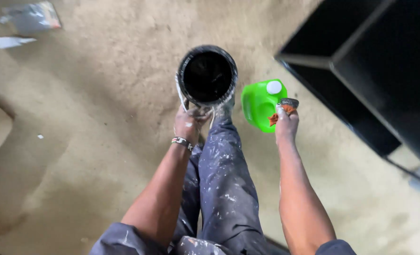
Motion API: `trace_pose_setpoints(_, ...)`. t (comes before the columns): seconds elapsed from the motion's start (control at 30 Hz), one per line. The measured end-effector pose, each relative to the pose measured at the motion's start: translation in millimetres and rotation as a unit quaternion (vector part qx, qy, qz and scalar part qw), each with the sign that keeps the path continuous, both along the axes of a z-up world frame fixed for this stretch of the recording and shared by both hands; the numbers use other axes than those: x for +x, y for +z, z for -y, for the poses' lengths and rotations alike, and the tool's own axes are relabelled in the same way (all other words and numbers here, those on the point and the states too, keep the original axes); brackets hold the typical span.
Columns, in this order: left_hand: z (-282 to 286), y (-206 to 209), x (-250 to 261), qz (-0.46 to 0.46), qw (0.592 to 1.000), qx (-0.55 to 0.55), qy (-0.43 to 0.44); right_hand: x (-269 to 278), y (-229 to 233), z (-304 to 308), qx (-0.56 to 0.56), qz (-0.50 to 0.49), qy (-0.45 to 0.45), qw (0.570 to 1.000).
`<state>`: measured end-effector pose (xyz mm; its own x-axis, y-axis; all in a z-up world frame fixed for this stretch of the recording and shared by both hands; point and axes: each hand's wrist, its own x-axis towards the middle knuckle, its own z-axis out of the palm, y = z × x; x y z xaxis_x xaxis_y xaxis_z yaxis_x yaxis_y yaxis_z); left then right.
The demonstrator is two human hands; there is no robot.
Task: Applying black paint or stain to furniture panels and metal frames using a brush and a bucket of paint.
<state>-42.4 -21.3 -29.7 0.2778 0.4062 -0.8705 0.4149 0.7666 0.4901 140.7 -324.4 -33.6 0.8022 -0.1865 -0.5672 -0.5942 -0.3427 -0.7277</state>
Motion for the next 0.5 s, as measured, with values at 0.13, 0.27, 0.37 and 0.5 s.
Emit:
trace_pose_setpoints(0.13, 29, 59, 6, 0.081, 0.975, -0.155, 0.139, -49, 17, 59, -0.103, -0.006, 0.015, 0.995)
trace_pose_setpoints(0.27, 69, 46, -16, 0.128, 0.953, -0.242, 0.126, -87, -53, 129, -0.104, 0.003, -0.045, 0.994)
trace_pose_setpoints(0.37, 107, 45, -6, 0.134, 0.939, -0.264, 0.178, -111, -49, 146, -0.113, -0.031, -0.055, 0.992)
trace_pose_setpoints(0.5, 162, 11, 24, 0.157, 0.922, -0.258, 0.244, -119, -58, 194, -0.153, -0.083, -0.017, 0.985)
